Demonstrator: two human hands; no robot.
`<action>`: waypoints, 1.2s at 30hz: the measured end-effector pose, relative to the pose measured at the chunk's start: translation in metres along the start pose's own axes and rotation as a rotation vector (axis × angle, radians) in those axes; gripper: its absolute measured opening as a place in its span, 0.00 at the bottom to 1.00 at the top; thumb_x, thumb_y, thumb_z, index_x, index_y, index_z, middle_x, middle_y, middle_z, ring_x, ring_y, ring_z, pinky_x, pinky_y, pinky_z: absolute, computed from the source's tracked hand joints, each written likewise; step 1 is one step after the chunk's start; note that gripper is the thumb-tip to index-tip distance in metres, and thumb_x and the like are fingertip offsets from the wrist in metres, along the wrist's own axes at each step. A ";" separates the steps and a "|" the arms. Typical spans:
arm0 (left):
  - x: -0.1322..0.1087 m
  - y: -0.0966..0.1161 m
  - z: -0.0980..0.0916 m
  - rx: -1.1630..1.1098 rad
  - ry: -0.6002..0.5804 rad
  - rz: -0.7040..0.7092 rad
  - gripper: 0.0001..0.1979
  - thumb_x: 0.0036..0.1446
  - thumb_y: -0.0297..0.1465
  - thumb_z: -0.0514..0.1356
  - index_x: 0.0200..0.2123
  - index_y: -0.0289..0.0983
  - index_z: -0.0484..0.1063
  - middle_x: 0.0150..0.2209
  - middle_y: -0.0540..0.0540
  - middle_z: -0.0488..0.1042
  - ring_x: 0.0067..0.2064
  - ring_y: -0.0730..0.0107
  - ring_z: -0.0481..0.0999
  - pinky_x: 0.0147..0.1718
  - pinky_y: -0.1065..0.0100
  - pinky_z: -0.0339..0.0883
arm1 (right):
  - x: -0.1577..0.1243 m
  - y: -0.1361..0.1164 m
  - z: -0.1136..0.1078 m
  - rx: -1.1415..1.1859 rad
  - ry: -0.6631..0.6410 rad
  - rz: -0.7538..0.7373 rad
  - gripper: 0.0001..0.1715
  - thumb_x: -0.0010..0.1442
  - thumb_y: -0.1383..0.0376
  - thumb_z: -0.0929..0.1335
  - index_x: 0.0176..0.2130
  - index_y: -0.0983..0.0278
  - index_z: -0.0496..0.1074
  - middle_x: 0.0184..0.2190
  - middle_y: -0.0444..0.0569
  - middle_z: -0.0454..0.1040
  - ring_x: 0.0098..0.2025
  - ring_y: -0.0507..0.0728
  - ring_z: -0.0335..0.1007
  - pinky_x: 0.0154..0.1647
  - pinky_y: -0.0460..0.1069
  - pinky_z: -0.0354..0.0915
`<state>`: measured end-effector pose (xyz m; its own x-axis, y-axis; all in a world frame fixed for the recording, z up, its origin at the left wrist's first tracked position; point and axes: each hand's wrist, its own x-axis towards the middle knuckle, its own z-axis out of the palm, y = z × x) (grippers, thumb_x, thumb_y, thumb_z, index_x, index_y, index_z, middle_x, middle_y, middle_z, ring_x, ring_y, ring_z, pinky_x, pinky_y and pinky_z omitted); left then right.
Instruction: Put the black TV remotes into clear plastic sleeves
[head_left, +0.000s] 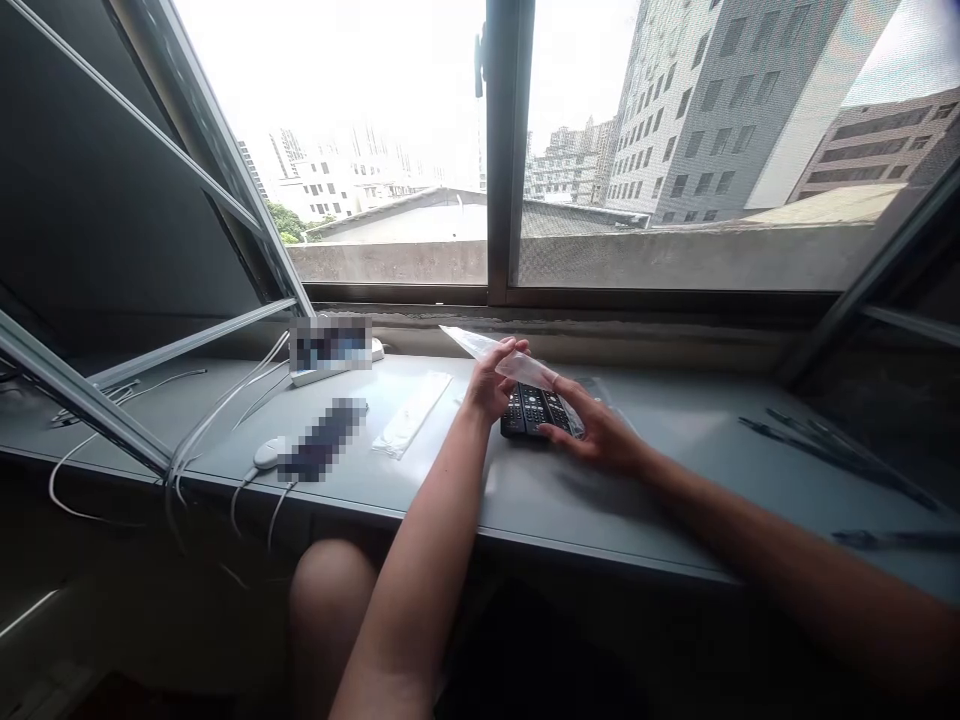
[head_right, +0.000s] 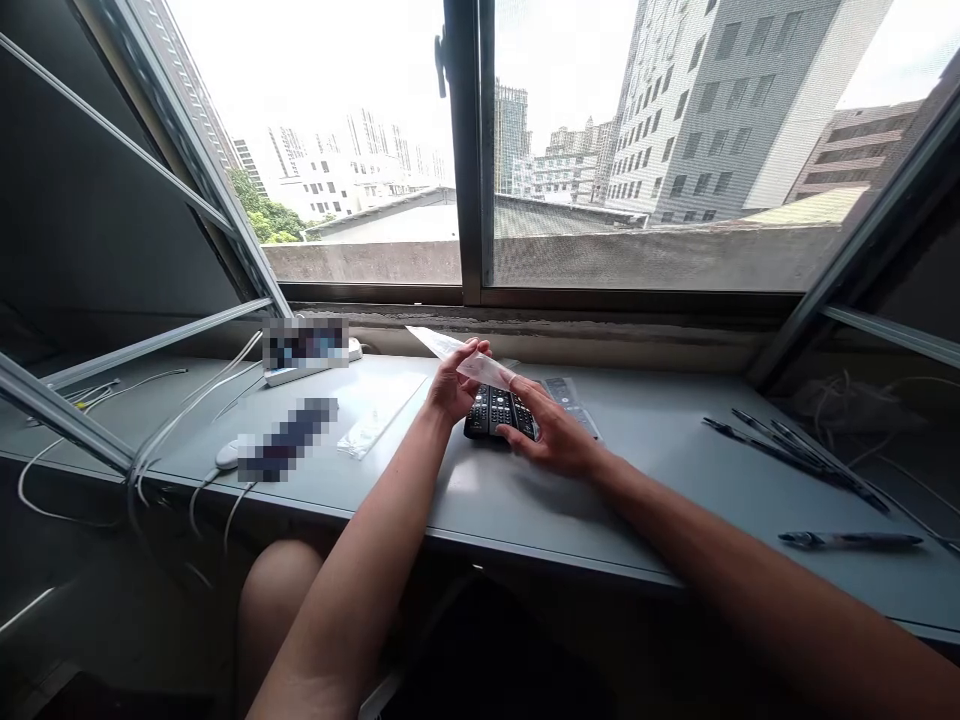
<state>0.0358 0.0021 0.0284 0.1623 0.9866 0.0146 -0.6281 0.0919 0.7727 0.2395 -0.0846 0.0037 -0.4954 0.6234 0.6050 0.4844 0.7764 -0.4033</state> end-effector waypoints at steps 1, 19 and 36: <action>-0.001 0.000 0.000 -0.005 -0.011 0.011 0.23 0.57 0.38 0.76 0.55 0.41 0.79 0.55 0.41 0.85 0.56 0.59 0.84 0.39 0.72 0.76 | 0.000 0.000 0.000 -0.002 -0.005 0.003 0.49 0.74 0.55 0.71 0.82 0.53 0.50 0.77 0.58 0.64 0.77 0.74 0.61 0.75 0.71 0.64; 0.007 0.011 -0.009 -0.136 0.174 0.106 0.16 0.66 0.36 0.68 0.54 0.39 0.81 0.52 0.41 0.86 0.39 0.70 0.85 0.20 0.78 0.63 | 0.001 -0.008 -0.008 -0.086 0.012 -0.101 0.38 0.74 0.55 0.72 0.77 0.49 0.63 0.73 0.56 0.69 0.76 0.73 0.63 0.74 0.74 0.64; 0.010 0.004 -0.007 -0.084 0.177 0.129 0.12 0.63 0.35 0.69 0.46 0.34 0.82 0.48 0.39 0.87 0.37 0.71 0.84 0.19 0.79 0.62 | -0.008 0.017 0.009 -0.197 -0.208 0.003 0.41 0.72 0.54 0.73 0.77 0.55 0.64 0.74 0.60 0.69 0.77 0.74 0.62 0.77 0.78 0.56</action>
<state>0.0293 0.0132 0.0270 -0.0550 0.9985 -0.0076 -0.6971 -0.0330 0.7163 0.2451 -0.0753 -0.0147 -0.6214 0.6470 0.4419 0.6066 0.7543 -0.2513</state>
